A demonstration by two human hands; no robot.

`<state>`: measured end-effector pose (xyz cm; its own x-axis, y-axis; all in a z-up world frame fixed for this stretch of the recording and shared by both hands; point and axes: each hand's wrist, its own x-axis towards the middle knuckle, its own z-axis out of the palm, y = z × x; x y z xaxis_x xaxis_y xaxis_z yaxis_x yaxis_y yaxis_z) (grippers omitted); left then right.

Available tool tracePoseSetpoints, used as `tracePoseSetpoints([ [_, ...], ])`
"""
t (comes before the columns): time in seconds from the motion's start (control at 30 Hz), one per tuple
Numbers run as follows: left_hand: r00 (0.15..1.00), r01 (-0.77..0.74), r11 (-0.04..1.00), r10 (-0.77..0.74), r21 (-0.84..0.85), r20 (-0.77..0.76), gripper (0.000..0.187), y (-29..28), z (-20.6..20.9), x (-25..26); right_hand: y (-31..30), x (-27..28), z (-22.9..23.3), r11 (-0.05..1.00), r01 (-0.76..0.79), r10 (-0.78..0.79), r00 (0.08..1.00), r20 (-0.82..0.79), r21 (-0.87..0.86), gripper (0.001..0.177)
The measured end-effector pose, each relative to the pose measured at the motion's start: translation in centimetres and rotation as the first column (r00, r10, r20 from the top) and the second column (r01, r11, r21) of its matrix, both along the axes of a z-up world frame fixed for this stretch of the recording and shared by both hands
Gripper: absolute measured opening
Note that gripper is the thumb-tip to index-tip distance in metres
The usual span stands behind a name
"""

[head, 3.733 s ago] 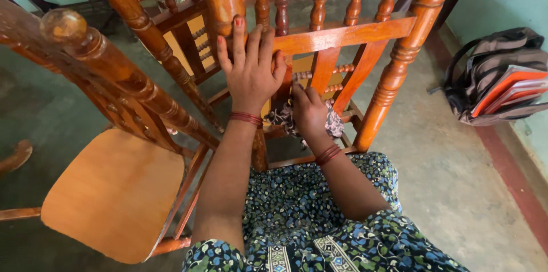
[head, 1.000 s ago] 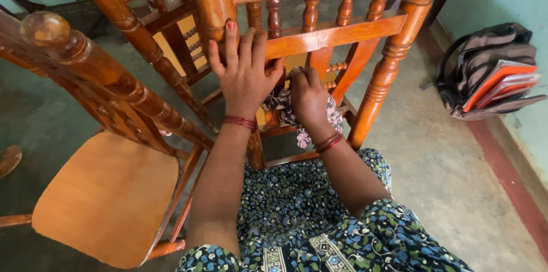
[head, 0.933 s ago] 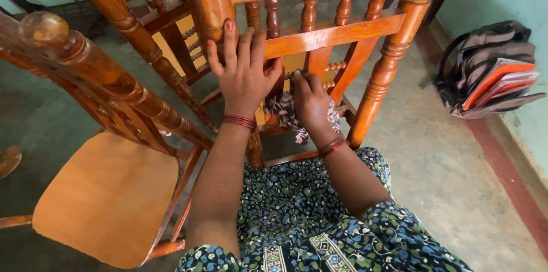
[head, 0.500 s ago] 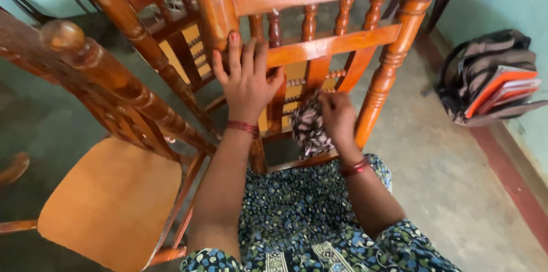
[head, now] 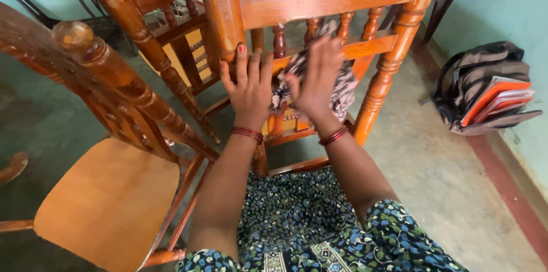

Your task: The person wipes the backrest of a wooden chair using a patterned cloth. They systematically clean the vertical spindles and horizontal rails, moving from the center outward and then to the top rail.

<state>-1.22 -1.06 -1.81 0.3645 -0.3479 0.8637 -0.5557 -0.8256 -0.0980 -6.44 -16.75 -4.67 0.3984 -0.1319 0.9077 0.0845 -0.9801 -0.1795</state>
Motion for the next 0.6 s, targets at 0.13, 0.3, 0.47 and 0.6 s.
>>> tracePoseSetpoints([
  [0.13, 0.998, -0.053, 0.998, 0.052, 0.024, 0.036, 0.041, 0.1, -0.5, -0.6, -1.6, -1.2, -1.0, 0.981, -0.103, 0.063, 0.969, -0.237, -0.162, 0.059],
  [0.3, 0.988, 0.143, 0.988, -0.145, -0.052, -0.048, 0.048, 0.5, -0.7, -1.1, -7.1, -3.0, -0.7, 0.982, 0.14, -0.157, 0.98, -0.126, -0.129, 0.061],
  [0.47, 0.995, 0.1, 0.995, -0.099, -0.026, 0.01, 0.046, 0.2, -1.2, -1.6, -9.4, -4.6, -1.8, 0.887, 0.452, -0.436, 0.887, -0.154, 0.095, 0.069],
  [0.6, 0.995, 0.091, 0.996, -0.09, -0.025, 0.031, 0.046, 0.1, -2.0, -2.4, -9.7, -5.9, -2.5, 0.876, 0.224, -0.237, 0.971, -0.024, 0.427, 0.09],
])
